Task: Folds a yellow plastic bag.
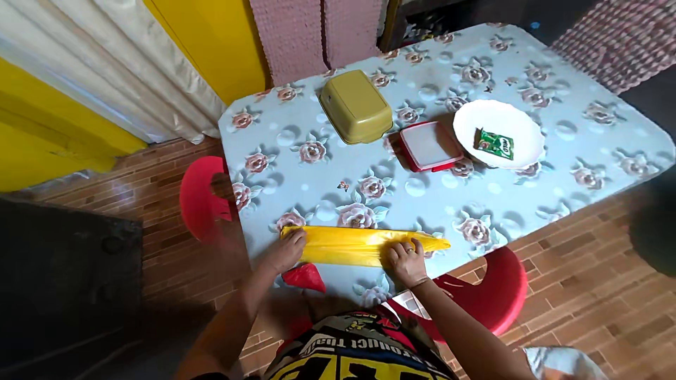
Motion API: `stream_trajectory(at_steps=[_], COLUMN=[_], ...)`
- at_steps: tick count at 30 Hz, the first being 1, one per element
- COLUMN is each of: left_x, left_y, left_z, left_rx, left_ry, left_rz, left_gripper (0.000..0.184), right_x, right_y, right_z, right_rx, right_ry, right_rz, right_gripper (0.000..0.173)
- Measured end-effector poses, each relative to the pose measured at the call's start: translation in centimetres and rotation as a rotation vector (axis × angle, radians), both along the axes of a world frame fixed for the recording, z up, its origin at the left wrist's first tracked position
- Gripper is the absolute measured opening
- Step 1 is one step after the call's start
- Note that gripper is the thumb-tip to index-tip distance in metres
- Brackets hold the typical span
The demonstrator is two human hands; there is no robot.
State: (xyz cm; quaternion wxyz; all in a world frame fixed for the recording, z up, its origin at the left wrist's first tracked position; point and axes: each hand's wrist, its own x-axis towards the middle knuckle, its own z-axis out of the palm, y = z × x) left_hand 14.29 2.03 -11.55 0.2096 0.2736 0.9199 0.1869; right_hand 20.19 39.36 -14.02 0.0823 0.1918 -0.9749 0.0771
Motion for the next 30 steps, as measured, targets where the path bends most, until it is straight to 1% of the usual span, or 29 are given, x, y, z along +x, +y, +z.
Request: stream_trajectory(at_steps=[2, 3, 4, 6, 7, 8, 9, 10, 11, 12, 13, 14, 16, 17, 19, 21, 23, 25, 26, 28, 29, 30], left_x=[0.1, 0.1, 0.1, 0.1, 0.2, 0.3, 0.4, 0.5, 0.5, 0.5, 0.6, 0.7, 0.8, 0.9, 0.9, 1.1, 1.2, 1.2, 1.0, 0.0, -0.5, -1.1], left_y=[-0.4, -0.5, -0.5, -0.5, -0.5, -0.6, -0.5, -0.4, -0.3, -0.2, -0.1, -0.1, -0.6, -0.9, -1.4, -1.7, -1.9, -1.6, -1.4, -0.8, -0.7, -0.6], left_z=[-0.6, -0.5, -0.4, -0.2, -0.3, -0.5, -0.6, -0.6, -0.8, -0.9, -1.1, -1.2, -1.5, -1.7, -1.9, -1.9, -2.0, -1.9, -1.3, 0.7, 1.4, 1.8], left_rx=[-0.012, -0.036, -0.065, -0.106, -0.113, -0.111, -0.115, -0.122, -0.123, -0.124, -0.114, -0.108, -0.077, -0.047, 0.024, 0.065, 0.098, 0.13, 0.114, 0.02, -0.029, -0.09], left_ry=[-0.004, -0.026, -0.057, -0.101, -0.103, -0.102, -0.11, -0.119, -0.121, -0.126, -0.12, -0.125, -0.125, -0.114, -0.096, -0.082, 0.003, 0.13, 0.115, -0.067, -0.152, -0.224], left_rz=[-0.049, -0.062, -0.069, -0.071, -0.07, -0.067, -0.062, -0.054, -0.045, -0.036, -0.031, -0.026, -0.011, 0.006, 0.056, 0.111, 0.227, 0.451, 0.578, 0.772, 0.811, 0.806], left_gripper=[0.029, 0.03, 0.031, 0.033, 0.033, 0.033, 0.034, 0.035, 0.035, 0.036, 0.036, 0.037, 0.04, 0.041, 0.042, 0.044, 0.041, 0.029, 0.03, 0.071, 0.085, 0.087], right_x=[0.0, -0.2, -0.6, -2.5, -3.5, -4.2, -4.5, -4.6, -4.5, -4.3, -4.0, -3.7, -2.9, -2.4, -1.4, -0.9, -1.3, -3.0, -4.1, -6.2, -7.2, -8.1], right_y=[-0.1, -0.1, -0.4, -1.8, -3.0, -4.2, -5.5, -6.7, -7.8, -8.8, -9.4, -9.7, -8.7, -7.4, -3.8, 0.0, 2.4, 2.5, 2.2, 1.2, 0.7, 0.4], right_z=[0.1, 0.6, 1.7, 5.3, 7.1, 8.5, 9.5, 10.1, 9.8, 8.4, 6.0, 3.8, 0.5, -0.5, -1.6, -1.8, -0.6, 2.1, 3.4, 5.5, 6.1, 6.5], right_rx=[0.015, 0.029, 0.063, 0.214, 0.292, 0.325, 0.294, 0.218, 0.116, 0.009, -0.085, -0.134, -0.138, -0.122, -0.11, -0.095, -0.04, -0.011, -0.002, 0.052, 0.097, 0.152], right_ry=[-0.058, -0.162, -0.322, -0.748, -0.91, -0.99, -0.999, -0.944, -0.849, -0.739, -0.644, -0.605, -0.588, -0.556, -0.419, -0.36, -0.449, -0.588, -0.646, -0.779, -0.85, -0.919], right_rz=[0.008, -0.002, -0.029, -0.112, -0.149, -0.176, -0.182, -0.162, -0.116, -0.046, 0.034, 0.092, 0.102, 0.065, -0.022, -0.095, -0.176, -0.284, -0.333, -0.386, -0.382, -0.354], right_gripper=[0.01, 0.012, 0.016, 0.029, 0.038, 0.044, 0.046, 0.046, 0.047, 0.051, 0.058, 0.066, 0.075, 0.076, 0.074, 0.071, 0.064, 0.058, 0.059, 0.062, 0.059, 0.054])
